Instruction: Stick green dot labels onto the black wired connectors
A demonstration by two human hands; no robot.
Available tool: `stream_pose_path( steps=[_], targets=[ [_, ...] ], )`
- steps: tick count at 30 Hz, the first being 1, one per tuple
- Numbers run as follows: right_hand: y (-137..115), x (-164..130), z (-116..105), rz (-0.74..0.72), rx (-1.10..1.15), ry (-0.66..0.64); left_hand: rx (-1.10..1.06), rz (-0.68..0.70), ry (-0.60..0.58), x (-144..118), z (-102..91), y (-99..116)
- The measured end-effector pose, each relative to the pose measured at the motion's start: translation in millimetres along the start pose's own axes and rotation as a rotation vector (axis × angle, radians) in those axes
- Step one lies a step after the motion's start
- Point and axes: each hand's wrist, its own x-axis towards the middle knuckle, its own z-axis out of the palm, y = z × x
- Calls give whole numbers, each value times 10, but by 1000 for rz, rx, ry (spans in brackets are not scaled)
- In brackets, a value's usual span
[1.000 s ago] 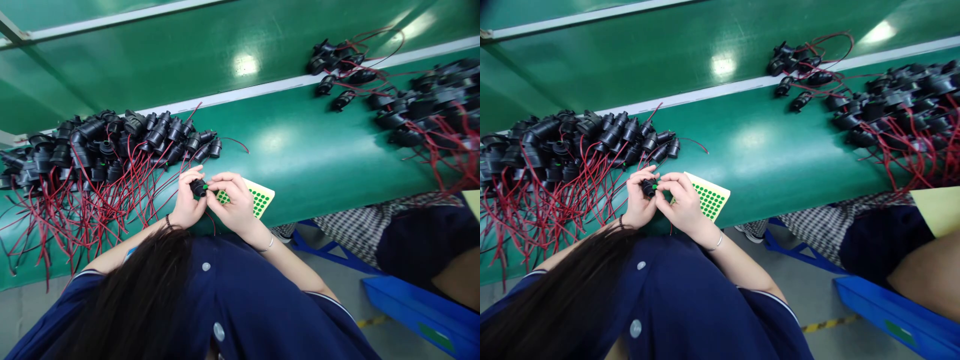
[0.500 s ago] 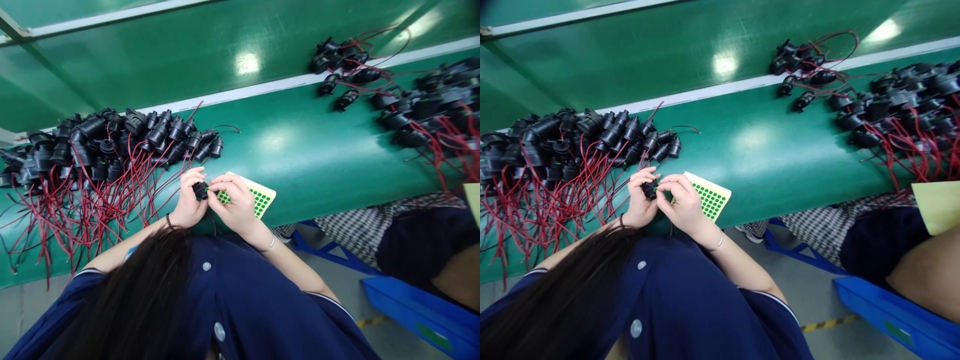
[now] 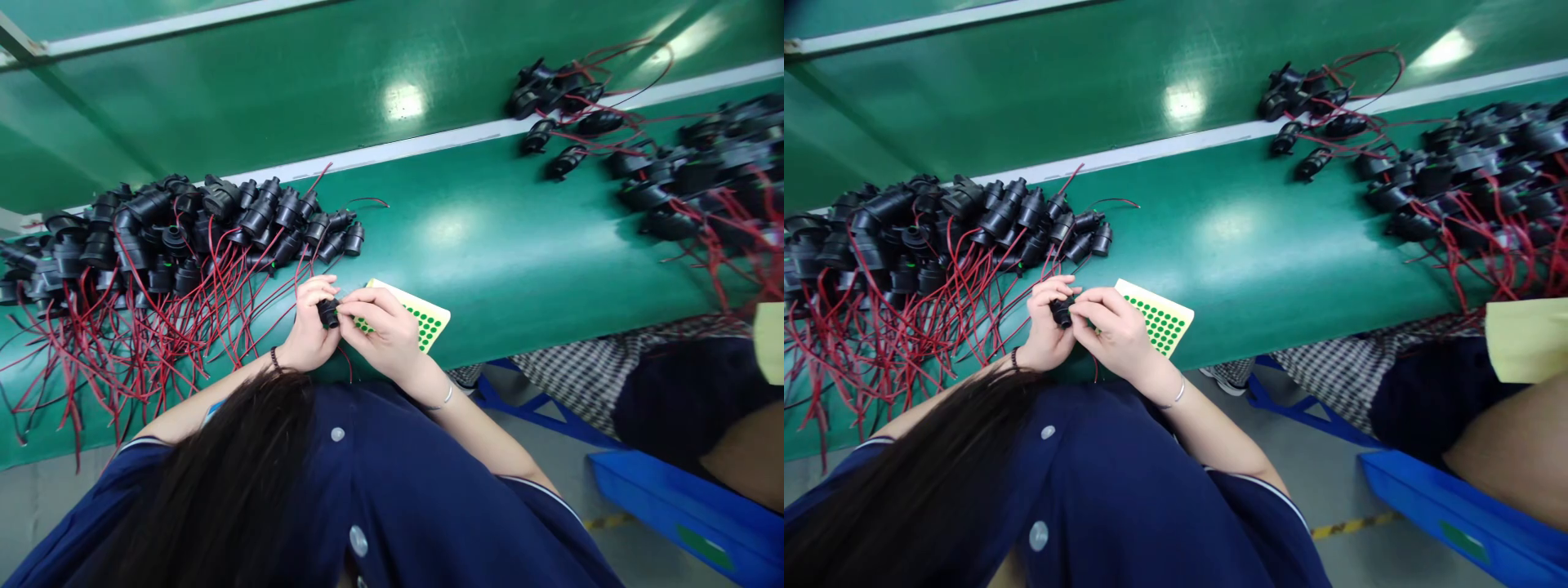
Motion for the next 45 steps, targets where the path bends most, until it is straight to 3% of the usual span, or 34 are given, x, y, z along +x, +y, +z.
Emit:
stream_pose_path(
  steps=[7, 18, 38, 45],
  targets=[
    [-40, 11, -4, 109, 59, 4, -90, -57, 47, -19, 29, 2],
    [-32, -7, 11, 91, 84, -1, -114, -53, 103, -11, 62, 8],
    [-31, -10, 21, 33, 46, 24, -185, -144, 31, 9, 11, 89],
    [-26, 17, 7, -1, 41, 51, -42, 35, 30, 44, -25, 21]
  ],
)
